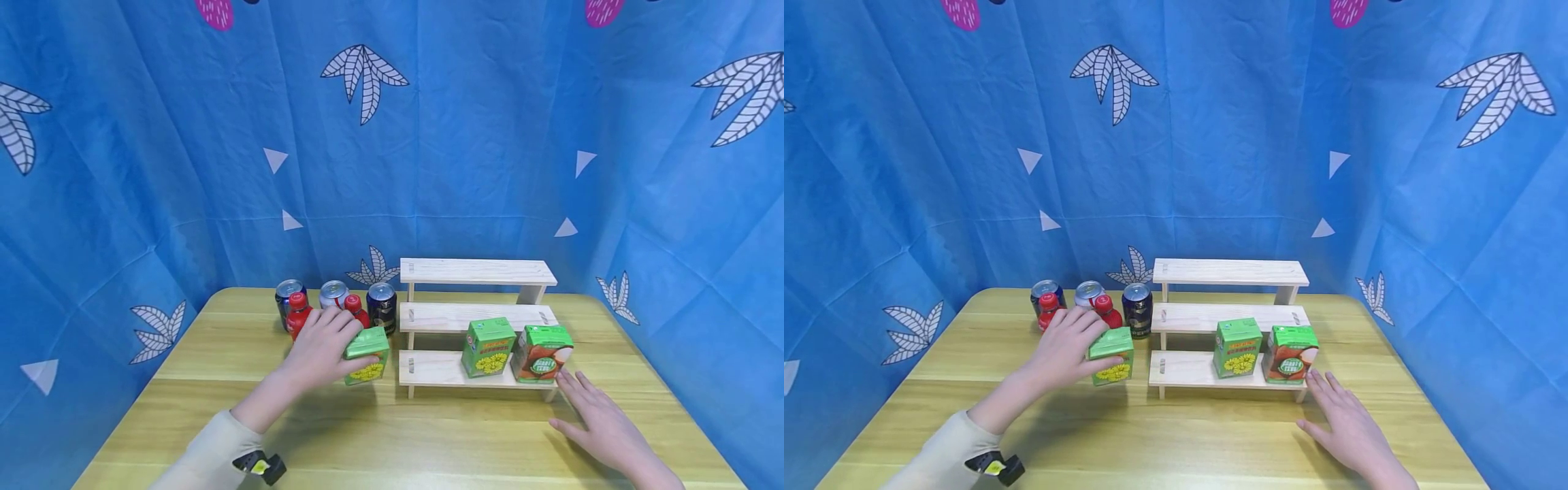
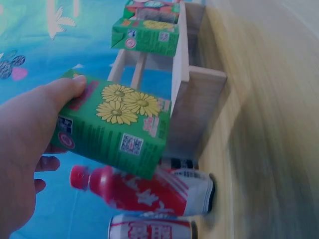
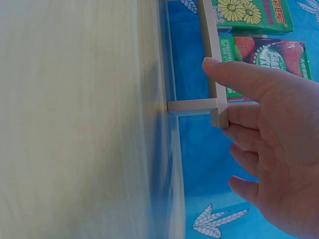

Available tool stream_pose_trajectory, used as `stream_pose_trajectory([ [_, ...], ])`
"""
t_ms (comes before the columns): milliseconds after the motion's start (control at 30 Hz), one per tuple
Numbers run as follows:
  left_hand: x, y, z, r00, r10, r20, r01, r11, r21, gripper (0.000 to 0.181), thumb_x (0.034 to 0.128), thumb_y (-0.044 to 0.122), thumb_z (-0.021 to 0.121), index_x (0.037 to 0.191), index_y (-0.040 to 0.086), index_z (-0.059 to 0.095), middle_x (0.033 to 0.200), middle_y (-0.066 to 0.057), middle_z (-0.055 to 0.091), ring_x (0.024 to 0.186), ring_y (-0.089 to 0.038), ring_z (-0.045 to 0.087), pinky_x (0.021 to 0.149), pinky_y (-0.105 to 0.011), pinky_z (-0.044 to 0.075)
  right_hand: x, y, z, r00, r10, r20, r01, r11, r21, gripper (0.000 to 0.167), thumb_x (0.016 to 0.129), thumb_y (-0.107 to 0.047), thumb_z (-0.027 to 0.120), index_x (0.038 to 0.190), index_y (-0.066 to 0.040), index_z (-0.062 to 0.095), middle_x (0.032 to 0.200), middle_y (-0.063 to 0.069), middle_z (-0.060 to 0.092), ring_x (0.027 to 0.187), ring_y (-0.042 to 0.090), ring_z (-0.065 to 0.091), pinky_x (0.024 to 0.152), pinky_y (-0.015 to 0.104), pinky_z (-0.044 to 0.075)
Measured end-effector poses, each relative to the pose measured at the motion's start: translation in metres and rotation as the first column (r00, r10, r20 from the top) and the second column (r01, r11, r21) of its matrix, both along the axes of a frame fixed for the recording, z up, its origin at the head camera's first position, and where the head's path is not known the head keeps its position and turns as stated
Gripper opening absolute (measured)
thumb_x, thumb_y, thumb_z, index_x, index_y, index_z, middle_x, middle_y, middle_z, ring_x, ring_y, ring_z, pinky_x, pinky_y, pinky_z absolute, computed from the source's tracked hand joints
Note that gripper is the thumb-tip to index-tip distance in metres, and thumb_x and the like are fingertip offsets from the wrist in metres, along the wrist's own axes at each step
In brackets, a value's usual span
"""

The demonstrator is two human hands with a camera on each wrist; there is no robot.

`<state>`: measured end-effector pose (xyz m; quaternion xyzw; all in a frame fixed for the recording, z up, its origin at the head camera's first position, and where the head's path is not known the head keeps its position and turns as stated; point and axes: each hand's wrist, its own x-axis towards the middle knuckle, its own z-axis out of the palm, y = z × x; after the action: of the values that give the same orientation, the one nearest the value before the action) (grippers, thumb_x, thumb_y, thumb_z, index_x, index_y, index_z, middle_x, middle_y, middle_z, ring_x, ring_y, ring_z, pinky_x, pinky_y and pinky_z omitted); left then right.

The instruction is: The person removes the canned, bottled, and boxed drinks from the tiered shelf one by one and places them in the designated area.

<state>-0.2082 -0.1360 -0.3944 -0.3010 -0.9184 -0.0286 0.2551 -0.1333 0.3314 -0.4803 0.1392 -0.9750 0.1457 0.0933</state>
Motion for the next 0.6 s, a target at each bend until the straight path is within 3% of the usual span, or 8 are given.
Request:
stream_pose_trajectory([
  [100, 0.002, -0.008, 0.000, 1.000, 0.016, 0.002, -0.016, 1.000, 0.014, 0.053, 0.0785, 0.069, 0.064, 0.103, 0.022, 0.062, 0.102, 0.003, 0.060, 0.100, -0.020, 0.049, 0.087, -0.040, 0.036, 0.000, 0.000, -0.001, 1.000, 0.007, -0.017, -0.006, 1.000, 0.004, 0.079, 0.087, -0.041, 0.069, 0.145, 0.002, 0.040, 0.150, 0.025, 0.040, 0.146, 0.040, 0.026, 0.118, 0.020, -0.010],
  [200, 0.003, -0.017, -0.001, 1.000, 0.025, -0.003, -0.025, 0.999, 0.031, 0.053, 0.0779, 0.068, 0.066, 0.101, 0.020, 0.062, 0.101, 0.002, 0.061, 0.098, -0.021, 0.049, 0.086, -0.040, 0.036, 0.000, 0.000, -0.002, 0.999, 0.012, -0.036, -0.012, 1.000, 0.011, 0.078, 0.086, -0.041, 0.070, 0.145, 0.003, 0.041, 0.149, 0.026, 0.041, 0.147, 0.037, 0.024, 0.100, 0.002, -0.017],
  [600, 0.012, -0.048, -0.008, 0.997, 0.076, 0.015, -0.077, 0.991, 0.111, 0.050, 0.0742, 0.061, 0.074, 0.099, 0.019, 0.063, 0.095, 0.003, 0.057, 0.094, -0.018, 0.044, 0.081, -0.039, 0.033, -0.001, 0.000, -0.001, 0.998, 0.015, -0.054, -0.014, 1.000, 0.024, 0.078, 0.086, -0.041, 0.070, 0.144, 0.003, 0.042, 0.148, 0.025, 0.042, 0.146, 0.038, 0.025, 0.100, 0.001, -0.017],
])
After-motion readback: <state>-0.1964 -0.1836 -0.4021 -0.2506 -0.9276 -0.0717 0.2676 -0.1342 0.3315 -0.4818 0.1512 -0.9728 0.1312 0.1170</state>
